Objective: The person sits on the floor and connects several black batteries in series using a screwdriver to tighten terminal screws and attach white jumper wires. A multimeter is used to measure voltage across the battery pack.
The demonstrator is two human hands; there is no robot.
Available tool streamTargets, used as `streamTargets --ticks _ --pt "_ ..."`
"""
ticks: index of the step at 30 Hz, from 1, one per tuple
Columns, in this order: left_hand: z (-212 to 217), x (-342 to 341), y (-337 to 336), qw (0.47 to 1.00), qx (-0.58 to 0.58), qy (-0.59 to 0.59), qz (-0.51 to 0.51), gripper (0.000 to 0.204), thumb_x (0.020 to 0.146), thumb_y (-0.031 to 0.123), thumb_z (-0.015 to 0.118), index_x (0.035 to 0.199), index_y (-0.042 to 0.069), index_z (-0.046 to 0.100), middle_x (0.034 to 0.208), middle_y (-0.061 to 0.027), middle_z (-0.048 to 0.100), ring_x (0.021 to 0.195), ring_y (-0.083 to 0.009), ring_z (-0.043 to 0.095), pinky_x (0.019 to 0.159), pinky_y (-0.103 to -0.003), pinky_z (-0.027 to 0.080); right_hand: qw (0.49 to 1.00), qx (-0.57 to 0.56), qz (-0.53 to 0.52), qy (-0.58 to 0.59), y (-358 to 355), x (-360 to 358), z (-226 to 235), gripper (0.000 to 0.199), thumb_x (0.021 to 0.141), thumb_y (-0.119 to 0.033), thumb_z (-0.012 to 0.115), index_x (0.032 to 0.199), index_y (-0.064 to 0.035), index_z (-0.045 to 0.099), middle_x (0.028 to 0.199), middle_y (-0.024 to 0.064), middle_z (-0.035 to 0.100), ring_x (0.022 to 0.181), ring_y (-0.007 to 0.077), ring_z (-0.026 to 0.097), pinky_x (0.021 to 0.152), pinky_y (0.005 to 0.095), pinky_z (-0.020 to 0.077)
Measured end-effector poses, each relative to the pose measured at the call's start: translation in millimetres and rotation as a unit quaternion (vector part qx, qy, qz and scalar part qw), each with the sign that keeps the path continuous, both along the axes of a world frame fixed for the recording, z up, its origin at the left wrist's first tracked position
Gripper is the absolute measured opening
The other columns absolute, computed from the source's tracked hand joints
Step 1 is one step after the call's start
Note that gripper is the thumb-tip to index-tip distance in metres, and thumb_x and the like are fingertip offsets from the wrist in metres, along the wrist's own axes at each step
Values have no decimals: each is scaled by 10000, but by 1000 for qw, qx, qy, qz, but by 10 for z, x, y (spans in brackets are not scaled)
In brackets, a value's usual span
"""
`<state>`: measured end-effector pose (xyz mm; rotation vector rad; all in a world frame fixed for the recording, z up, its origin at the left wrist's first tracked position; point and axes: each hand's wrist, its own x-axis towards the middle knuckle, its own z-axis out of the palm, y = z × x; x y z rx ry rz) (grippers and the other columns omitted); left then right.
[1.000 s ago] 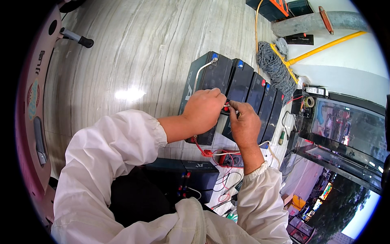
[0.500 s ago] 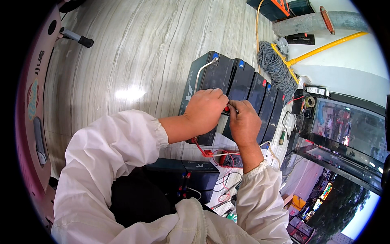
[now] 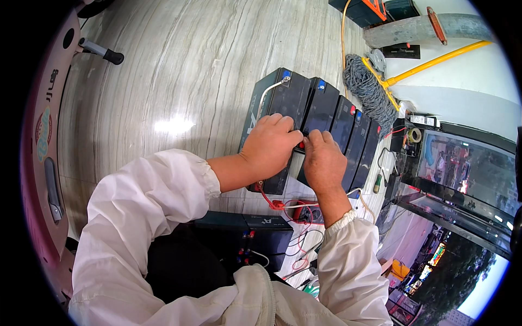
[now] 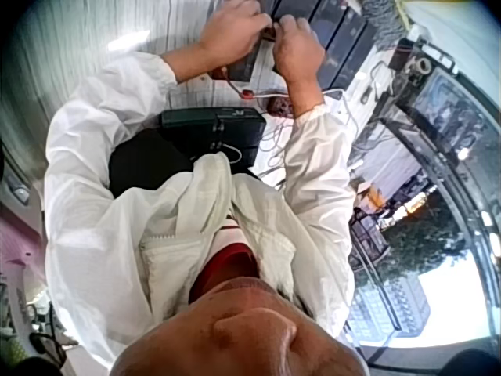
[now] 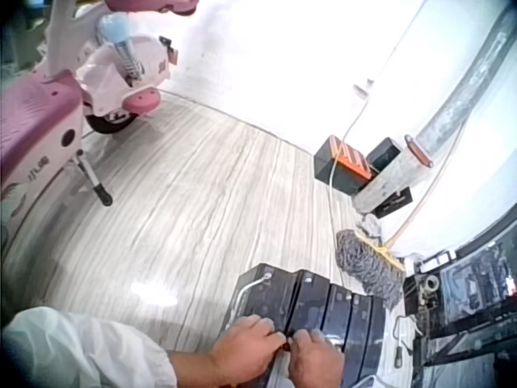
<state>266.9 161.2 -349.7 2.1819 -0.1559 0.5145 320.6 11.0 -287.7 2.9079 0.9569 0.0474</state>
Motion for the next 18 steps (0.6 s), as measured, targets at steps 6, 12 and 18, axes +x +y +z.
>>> streamTargets --ticks 6,12,18 --pt "0 -2 28 1000 2 4 -17 121 748 26 694 862 66 695 896 -91 577 880 -307 570 782 -425 469 999 -39 2 -24 16 13 -56 181 973 -278 623 886 -126 578 838 83 609 720 299 676 538 430 534" --pt "-23 -6 51 1000 4 3 -20 125 751 30 694 871 63 710 892 -91 580 879 -301 575 777 -423 467 997 -63 -42 3 40 57 -100 313 1002 -383 580 879 -95 580 769 108 653 642 321 688 537 435 538" --pt "-16 -1 40 1000 -13 -7 -17 119 753 27 690 869 55 680 886 -100 568 870 -307 572 768 -427 465 997 -18 -53 46 51 50 -20 369 1012 -393 555 824 -81 614 778 137 685 659 358 691 567 477 536"
